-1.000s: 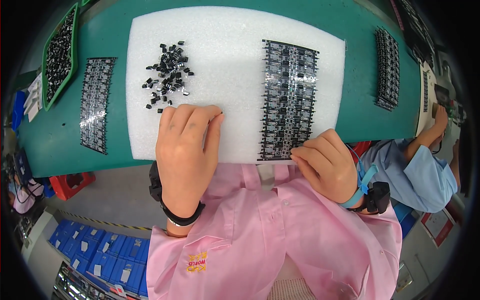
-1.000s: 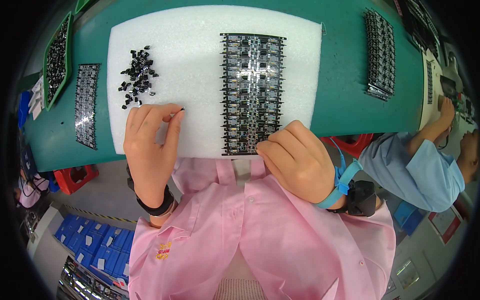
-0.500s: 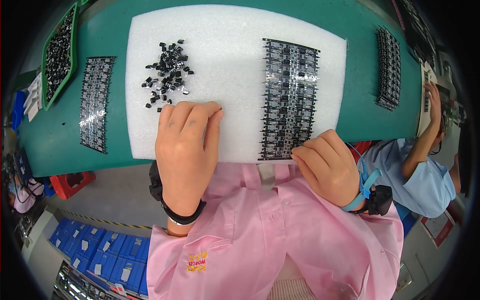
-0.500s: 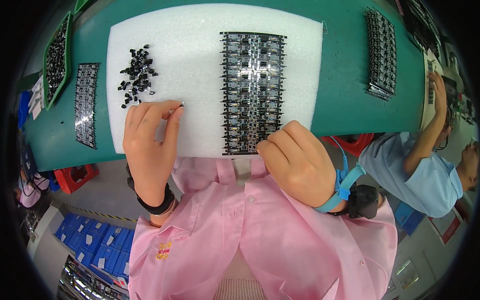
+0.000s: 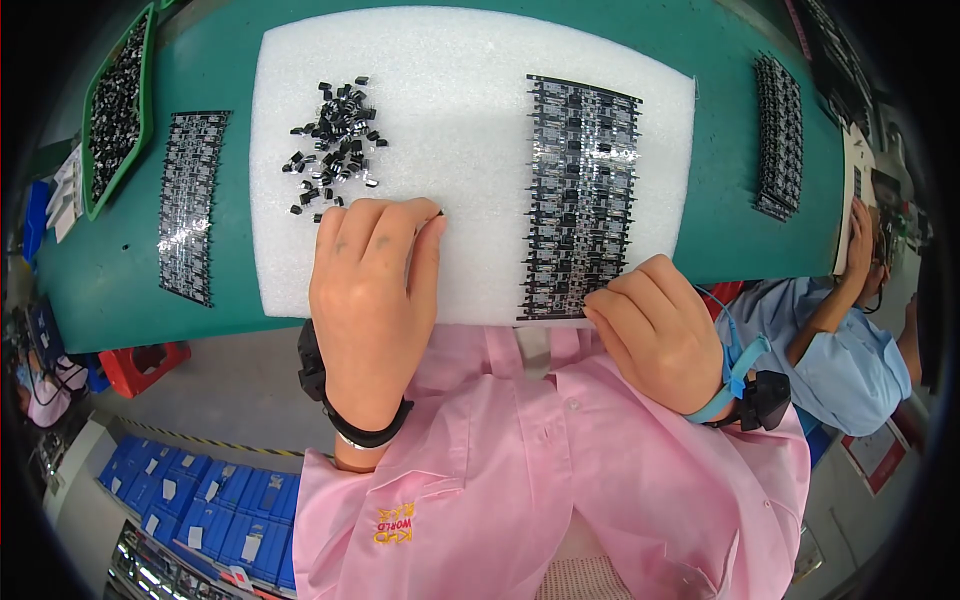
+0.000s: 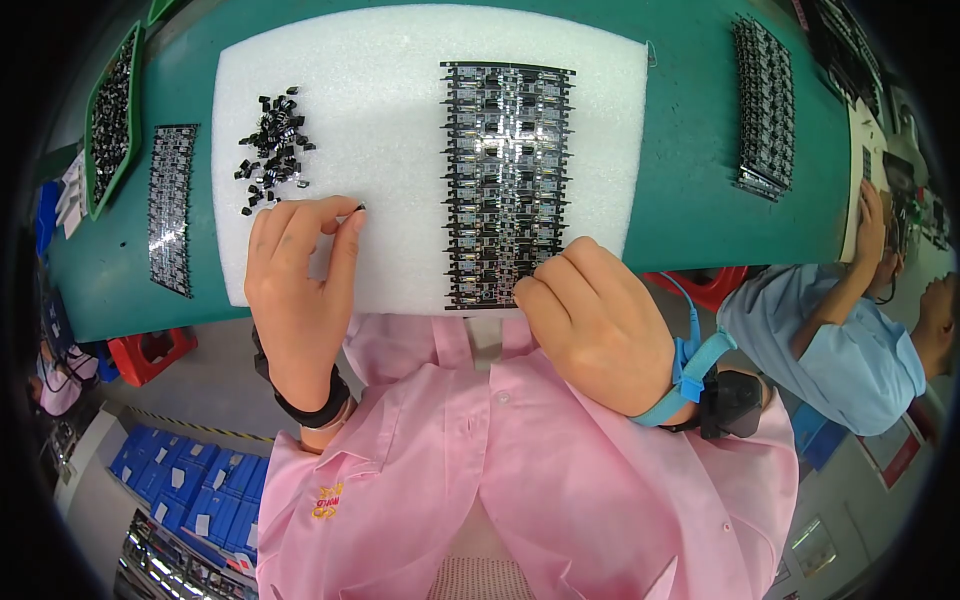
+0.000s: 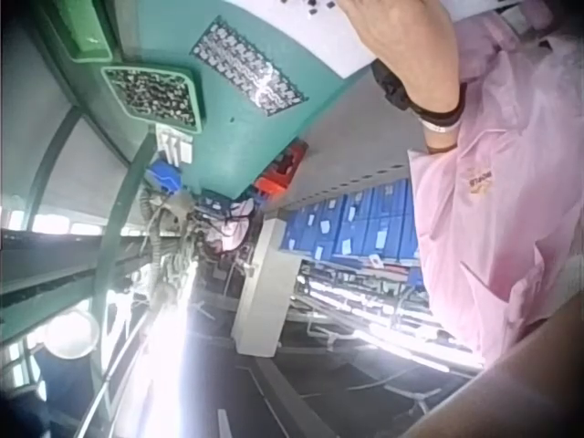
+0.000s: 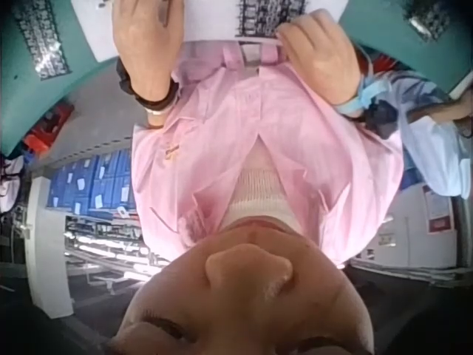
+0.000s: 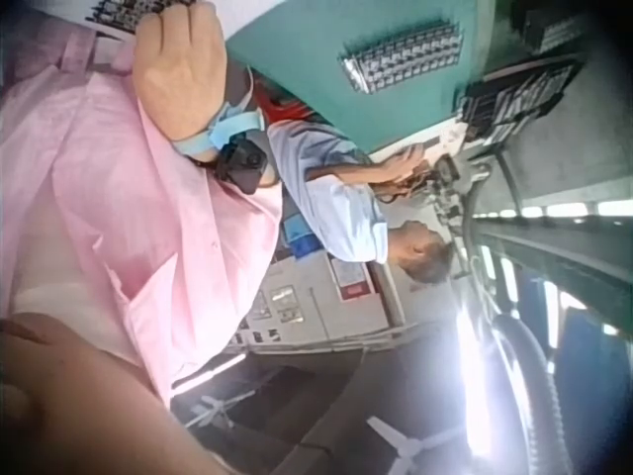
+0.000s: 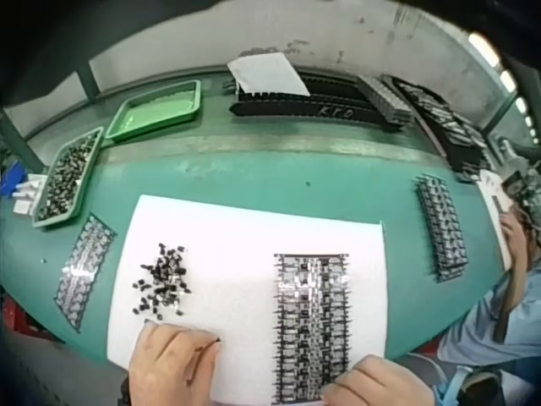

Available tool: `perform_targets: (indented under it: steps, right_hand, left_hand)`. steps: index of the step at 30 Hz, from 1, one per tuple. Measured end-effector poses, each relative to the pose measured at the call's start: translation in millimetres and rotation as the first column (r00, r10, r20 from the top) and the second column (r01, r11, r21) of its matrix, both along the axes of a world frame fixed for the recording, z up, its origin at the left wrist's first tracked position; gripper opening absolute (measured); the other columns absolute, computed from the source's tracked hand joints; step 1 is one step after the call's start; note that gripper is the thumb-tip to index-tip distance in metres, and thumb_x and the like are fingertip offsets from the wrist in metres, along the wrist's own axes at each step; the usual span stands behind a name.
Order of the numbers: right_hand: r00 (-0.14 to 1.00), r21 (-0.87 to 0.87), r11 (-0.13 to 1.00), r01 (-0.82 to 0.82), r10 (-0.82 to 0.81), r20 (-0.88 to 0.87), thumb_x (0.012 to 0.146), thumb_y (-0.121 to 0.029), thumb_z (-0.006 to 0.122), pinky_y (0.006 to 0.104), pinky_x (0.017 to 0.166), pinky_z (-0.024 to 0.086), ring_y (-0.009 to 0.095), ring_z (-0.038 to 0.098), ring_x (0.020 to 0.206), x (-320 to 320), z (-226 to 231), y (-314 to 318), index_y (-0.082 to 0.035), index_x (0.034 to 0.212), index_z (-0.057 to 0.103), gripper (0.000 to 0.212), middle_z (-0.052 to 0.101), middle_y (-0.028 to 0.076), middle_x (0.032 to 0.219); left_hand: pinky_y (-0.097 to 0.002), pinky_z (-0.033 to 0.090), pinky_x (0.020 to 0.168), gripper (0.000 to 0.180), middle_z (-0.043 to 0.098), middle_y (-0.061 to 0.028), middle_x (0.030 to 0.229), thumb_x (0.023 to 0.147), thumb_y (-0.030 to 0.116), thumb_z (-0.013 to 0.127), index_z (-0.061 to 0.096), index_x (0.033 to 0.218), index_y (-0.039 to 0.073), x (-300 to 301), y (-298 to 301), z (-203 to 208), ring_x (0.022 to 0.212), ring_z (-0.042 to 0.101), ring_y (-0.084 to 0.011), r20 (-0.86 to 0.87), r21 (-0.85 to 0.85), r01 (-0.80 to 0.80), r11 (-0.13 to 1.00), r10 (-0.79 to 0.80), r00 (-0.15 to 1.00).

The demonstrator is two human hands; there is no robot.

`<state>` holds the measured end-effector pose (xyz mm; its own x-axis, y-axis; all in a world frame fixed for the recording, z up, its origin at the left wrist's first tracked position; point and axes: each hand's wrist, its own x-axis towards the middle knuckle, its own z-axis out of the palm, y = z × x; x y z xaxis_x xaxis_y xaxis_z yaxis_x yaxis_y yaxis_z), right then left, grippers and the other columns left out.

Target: The person gathers electronic components onto a foam pad and populates a circuit board strip by placing the components into individual slots by hand. After finishing one strip, they move it aside and bring another board onto the pad to repeat the process.

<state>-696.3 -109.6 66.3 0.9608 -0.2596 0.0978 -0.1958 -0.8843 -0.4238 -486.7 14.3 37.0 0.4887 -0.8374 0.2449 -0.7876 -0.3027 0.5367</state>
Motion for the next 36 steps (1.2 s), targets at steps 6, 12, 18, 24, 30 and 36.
perform_targets:
  steps: [6, 12, 18, 24, 30, 36]
  right_hand:
    - [1.0, 0.043, 0.999, 0.004, -0.004, 0.006, 0.067, 0.002, 0.077, 0.0361, 0.062, 0.046, 0.028, 0.055, 0.074, 0, 0, -2, 0.002, 0.089, 0.066, 0.025, 0.059, 0.011, 0.084]
    - [0.991, 0.085, 0.992, 0.093, -0.101, 0.086, 0.067, -0.001, 0.08, 0.0354, 0.061, 0.045, 0.027, 0.054, 0.073, -5, -1, 1, 0.0, 0.09, 0.068, 0.025, 0.06, 0.01, 0.083]
    - [0.975, 0.153, 0.974, 0.169, -0.188, 0.115, 0.067, -0.001, 0.082, 0.0337, 0.06, 0.043, 0.026, 0.053, 0.072, -17, -6, -1, -0.002, 0.09, 0.07, 0.026, 0.061, 0.009, 0.082]
    - [0.974, 0.174, 0.975, 0.141, -0.168, 0.153, 0.067, 0.0, 0.082, 0.0336, 0.061, 0.042, 0.026, 0.053, 0.072, -16, -16, 1, -0.002, 0.089, 0.07, 0.025, 0.061, 0.009, 0.082]
    - [0.963, 0.237, 0.962, 0.137, -0.185, 0.194, 0.066, 0.002, 0.081, 0.0336, 0.061, 0.042, 0.026, 0.053, 0.071, -18, -19, -3, -0.001, 0.088, 0.069, 0.026, 0.061, 0.009, 0.082]
    - [0.931, 0.298, 0.942, 0.156, -0.241, 0.275, 0.067, 0.003, 0.081, 0.033, 0.062, 0.041, 0.025, 0.054, 0.071, -20, -35, -10, -0.001, 0.089, 0.07, 0.024, 0.062, 0.009, 0.082]
  left_hand:
    - [-0.0329, 0.046, 0.067, 0.01, 0.062, -0.0067, 0.082, 0.081, 0.003, 0.074, 0.068, 0.089, 0.003, 0, 0, 0, 0.076, 0.058, -0.0219, -0.006, 0.003, -0.014, 1.0, 0.014, 1.0]
    - [-0.0329, 0.046, 0.067, 0.01, 0.063, -0.0067, 0.082, 0.082, 0.003, 0.074, 0.069, 0.09, 0.003, 1, -1, 0, 0.076, 0.059, -0.0222, -0.001, -0.001, -0.014, 1.0, 0.014, 1.0]
    - [-0.0343, 0.048, 0.069, 0.011, 0.064, -0.0071, 0.084, 0.081, 0.004, 0.075, 0.071, 0.091, 0.004, 0, -2, -2, 0.078, 0.06, -0.0242, 0.052, -0.017, -0.034, 0.999, 0.035, 0.998]
    - [-0.0344, 0.048, 0.07, 0.012, 0.065, -0.0068, 0.086, 0.08, 0.004, 0.076, 0.071, 0.091, 0.004, -2, -3, 1, 0.079, 0.061, -0.025, 0.082, -0.012, -0.032, 0.999, 0.033, 0.996]
    - [-0.0372, 0.047, 0.07, 0.015, 0.063, -0.0089, 0.088, 0.079, 0.001, 0.074, 0.069, 0.093, 0.004, -3, -2, -1, 0.081, 0.057, -0.0282, 0.077, -0.032, -0.02, 0.999, 0.022, 0.997]
    - [-0.038, 0.048, 0.07, 0.016, 0.063, -0.009, 0.089, 0.078, 0.0, 0.073, 0.069, 0.093, 0.003, -22, 3, 12, 0.082, 0.058, -0.0288, -0.067, 0.027, 0.066, 0.997, -0.065, 0.996]
